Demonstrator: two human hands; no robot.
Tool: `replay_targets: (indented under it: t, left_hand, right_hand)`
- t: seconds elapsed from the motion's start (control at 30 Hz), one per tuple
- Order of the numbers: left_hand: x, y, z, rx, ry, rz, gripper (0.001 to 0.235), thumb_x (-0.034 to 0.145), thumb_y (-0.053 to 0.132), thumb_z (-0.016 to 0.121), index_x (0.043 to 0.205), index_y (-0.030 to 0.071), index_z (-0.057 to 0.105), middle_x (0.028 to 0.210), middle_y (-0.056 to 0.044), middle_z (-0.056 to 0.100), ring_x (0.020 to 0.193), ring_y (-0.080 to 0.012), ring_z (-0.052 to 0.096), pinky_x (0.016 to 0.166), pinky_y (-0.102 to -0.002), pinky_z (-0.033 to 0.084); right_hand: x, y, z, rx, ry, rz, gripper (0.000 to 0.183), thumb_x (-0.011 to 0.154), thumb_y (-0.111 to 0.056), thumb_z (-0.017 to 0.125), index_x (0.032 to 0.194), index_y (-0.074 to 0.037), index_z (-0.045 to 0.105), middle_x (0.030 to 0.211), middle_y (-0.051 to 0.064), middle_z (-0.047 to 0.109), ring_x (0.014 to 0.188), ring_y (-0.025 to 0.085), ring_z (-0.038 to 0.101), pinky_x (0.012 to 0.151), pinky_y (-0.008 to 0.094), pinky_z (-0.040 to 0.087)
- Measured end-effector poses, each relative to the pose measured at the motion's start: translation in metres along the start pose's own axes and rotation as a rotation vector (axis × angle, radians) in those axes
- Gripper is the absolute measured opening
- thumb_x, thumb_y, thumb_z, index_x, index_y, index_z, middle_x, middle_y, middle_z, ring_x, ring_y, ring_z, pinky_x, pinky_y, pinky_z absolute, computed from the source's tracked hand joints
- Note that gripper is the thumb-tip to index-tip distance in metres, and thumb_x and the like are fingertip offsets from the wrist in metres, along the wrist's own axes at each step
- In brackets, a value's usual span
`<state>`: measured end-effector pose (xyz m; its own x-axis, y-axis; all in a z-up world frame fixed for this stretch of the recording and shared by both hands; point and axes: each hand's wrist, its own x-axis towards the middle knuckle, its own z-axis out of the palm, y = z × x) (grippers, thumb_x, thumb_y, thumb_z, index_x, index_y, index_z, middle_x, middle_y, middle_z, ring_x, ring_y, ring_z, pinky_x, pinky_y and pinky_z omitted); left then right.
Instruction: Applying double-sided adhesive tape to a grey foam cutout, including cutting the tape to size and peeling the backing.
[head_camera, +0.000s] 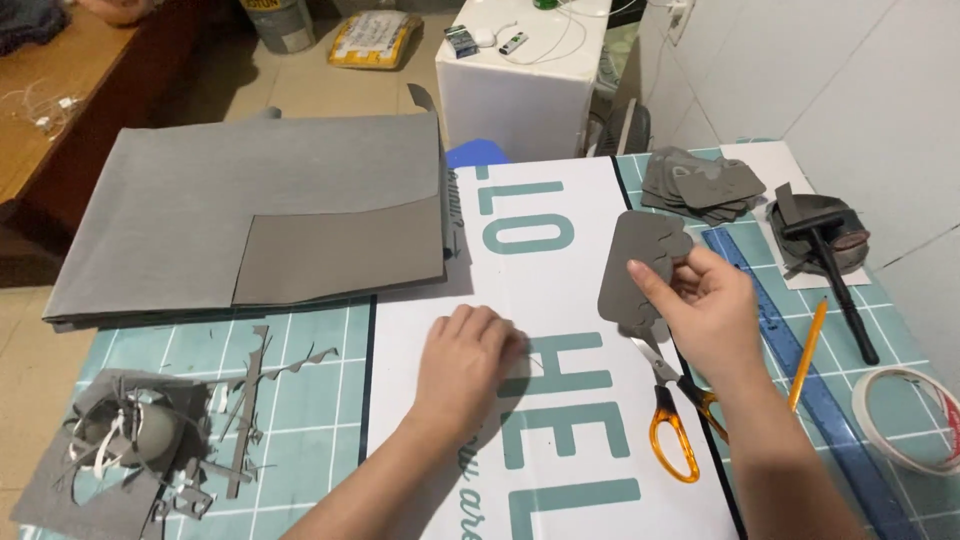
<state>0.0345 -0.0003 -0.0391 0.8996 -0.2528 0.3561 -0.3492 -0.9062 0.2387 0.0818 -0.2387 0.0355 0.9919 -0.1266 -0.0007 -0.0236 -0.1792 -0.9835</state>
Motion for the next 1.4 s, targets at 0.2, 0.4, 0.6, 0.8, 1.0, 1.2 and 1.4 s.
replay_targets:
  t: [0.2,0.4,0.6,0.8,1.0,1.2,1.4]
  left_hand:
    - [-0.007,0.009,0.003,0.010,0.273,0.308,0.009,0.087,0.012,0.083,0.085,0.012,0.074,0.092,-0.002,0.063,0.085,-0.0233,0.053,0.071,-0.038,0.038]
    - [-0.002,0.015,0.024,0.235,0.096,0.219,0.023,0.084,0.030,0.074,0.095,0.011,0.067,0.094,-0.007,0.062,0.094,-0.0291,0.054,0.075,-0.042,0.040]
    - [-0.029,0.014,-0.012,0.323,-0.070,0.221,0.025,0.096,0.018,0.043,0.097,0.010,0.067,0.101,-0.013,0.064,0.096,-0.0295,0.053,0.088,-0.045,0.039]
    - [-0.151,-0.136,-0.121,0.348,0.299,-0.782,0.016,0.098,0.020,0.053,0.104,0.017,0.068,0.105,-0.010,0.064,0.103,-0.0352,0.057,0.090,-0.053,0.040]
    - [-0.206,-0.179,-0.170,0.566,0.165,-1.002,0.023,0.113,0.036,0.063,0.110,0.017,0.075,0.119,-0.007,0.071,0.107,-0.0349,0.060,0.087,-0.049,0.044]
    - [-0.212,-0.172,-0.162,0.719,0.250,-0.838,0.011,0.105,0.039,0.082,0.099,0.032,0.079,0.103,0.014,0.074,0.086,-0.0121,0.066,0.078,-0.026,0.048]
    - [-0.102,-0.050,-0.183,0.023,0.565,-0.411,0.015,0.106,0.001,0.073,0.093,-0.001,0.068,0.085,-0.011,0.069,0.069,-0.0188,0.059,0.062,-0.029,0.045]
  right_hand:
    - [0.003,0.013,-0.004,-0.281,0.003,-0.221,0.028,0.091,-0.023,0.076,0.111,-0.004,0.073,0.093,0.008,0.075,0.081,0.014,0.067,0.073,0.029,0.058]
    - [0.004,0.027,-0.004,-0.362,-0.019,-0.372,0.031,0.094,-0.020,0.077,0.118,-0.002,0.073,0.098,0.008,0.075,0.085,0.014,0.066,0.077,0.030,0.054]
    - [-0.005,0.019,-0.002,-0.431,-0.047,-0.404,0.030,0.095,-0.017,0.077,0.119,0.000,0.073,0.099,0.010,0.073,0.088,0.016,0.063,0.078,0.032,0.053]
    - [-0.014,0.013,0.007,-0.479,-0.035,-0.300,0.034,0.092,-0.021,0.078,0.121,-0.003,0.075,0.097,0.007,0.074,0.081,0.015,0.060,0.075,0.031,0.051]
    - [-0.036,-0.010,0.027,-0.376,-0.174,-0.115,0.035,0.083,-0.014,0.079,0.117,-0.004,0.077,0.092,0.006,0.079,0.078,0.014,0.064,0.079,0.028,0.054]
    - [-0.022,0.027,0.018,-0.195,-0.273,-0.031,0.013,0.094,-0.013,0.074,0.099,-0.001,0.074,0.085,0.004,0.069,0.077,0.012,0.060,0.064,0.026,0.043]
    - [-0.022,0.031,0.020,-0.157,-0.511,-0.137,0.014,0.095,-0.015,0.071,0.089,-0.004,0.075,0.081,0.000,0.068,0.076,0.010,0.060,0.067,0.024,0.047]
